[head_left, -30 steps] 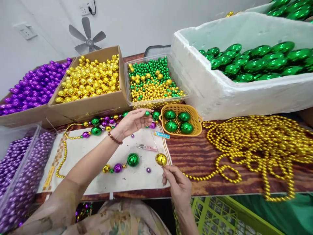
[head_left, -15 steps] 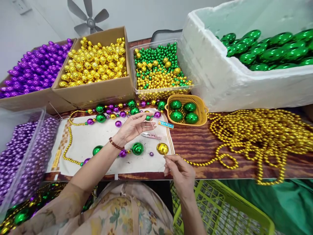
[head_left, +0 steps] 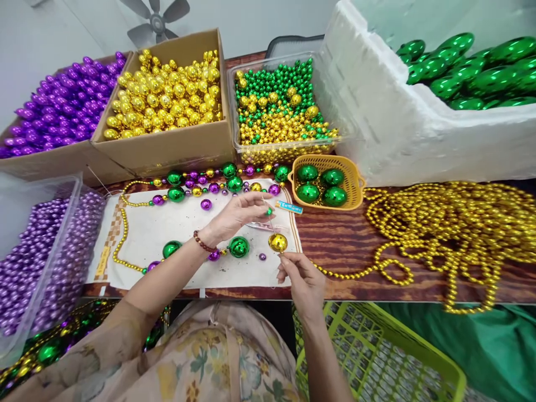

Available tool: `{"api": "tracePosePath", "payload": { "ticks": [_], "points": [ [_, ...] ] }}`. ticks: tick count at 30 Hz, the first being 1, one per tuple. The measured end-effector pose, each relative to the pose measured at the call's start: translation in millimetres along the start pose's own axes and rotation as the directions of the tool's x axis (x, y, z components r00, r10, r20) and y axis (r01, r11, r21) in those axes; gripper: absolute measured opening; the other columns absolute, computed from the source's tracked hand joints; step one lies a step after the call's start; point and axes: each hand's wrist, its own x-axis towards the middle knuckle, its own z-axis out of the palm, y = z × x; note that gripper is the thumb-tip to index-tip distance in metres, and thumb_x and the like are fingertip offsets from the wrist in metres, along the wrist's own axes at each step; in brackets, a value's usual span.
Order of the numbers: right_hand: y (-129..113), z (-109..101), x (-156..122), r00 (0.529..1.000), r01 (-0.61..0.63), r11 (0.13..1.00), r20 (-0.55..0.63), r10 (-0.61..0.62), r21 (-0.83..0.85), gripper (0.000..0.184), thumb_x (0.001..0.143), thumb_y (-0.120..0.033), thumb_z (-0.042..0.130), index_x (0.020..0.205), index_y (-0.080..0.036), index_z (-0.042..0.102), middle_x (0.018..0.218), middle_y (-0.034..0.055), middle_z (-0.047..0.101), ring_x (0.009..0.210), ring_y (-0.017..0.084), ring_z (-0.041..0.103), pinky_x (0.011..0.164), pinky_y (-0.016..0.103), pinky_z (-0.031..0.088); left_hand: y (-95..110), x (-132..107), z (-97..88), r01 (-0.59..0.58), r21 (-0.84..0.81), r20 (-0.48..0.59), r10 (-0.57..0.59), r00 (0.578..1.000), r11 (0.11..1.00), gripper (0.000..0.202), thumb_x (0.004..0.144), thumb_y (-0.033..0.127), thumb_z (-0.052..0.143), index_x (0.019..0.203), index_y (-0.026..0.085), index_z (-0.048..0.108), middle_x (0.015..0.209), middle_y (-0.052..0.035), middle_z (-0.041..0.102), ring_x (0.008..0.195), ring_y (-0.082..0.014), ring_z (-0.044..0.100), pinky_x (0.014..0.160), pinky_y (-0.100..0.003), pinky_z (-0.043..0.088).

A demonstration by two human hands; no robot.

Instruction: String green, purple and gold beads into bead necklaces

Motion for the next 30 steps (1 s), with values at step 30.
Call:
{"api": "tracePosePath", "payload": {
  "ticks": [30],
  "points": [
    [37, -2, 13, 0.999, -0.043, 0.995, 0.000, 0.043, 0.095, 0.012, 0.081, -0.030, 0.072, 0.082, -0.018, 0.073, 0.059, -0.0014, 0.063, 0.049, 0.011, 0.058, 0.048, 0.022, 0.050, 12, -33, -52.2, 0.046, -0.131, -0.112, -0.061, 0.992, 0.990, 0.036, 0.086, 0.033, 0.075, 0.119, 0.022, 0.069, 0.108, -0.0071, 0.072, 0.092, -0.0173, 0.072, 0.078, -0.028, 0.055]
  ]
}}
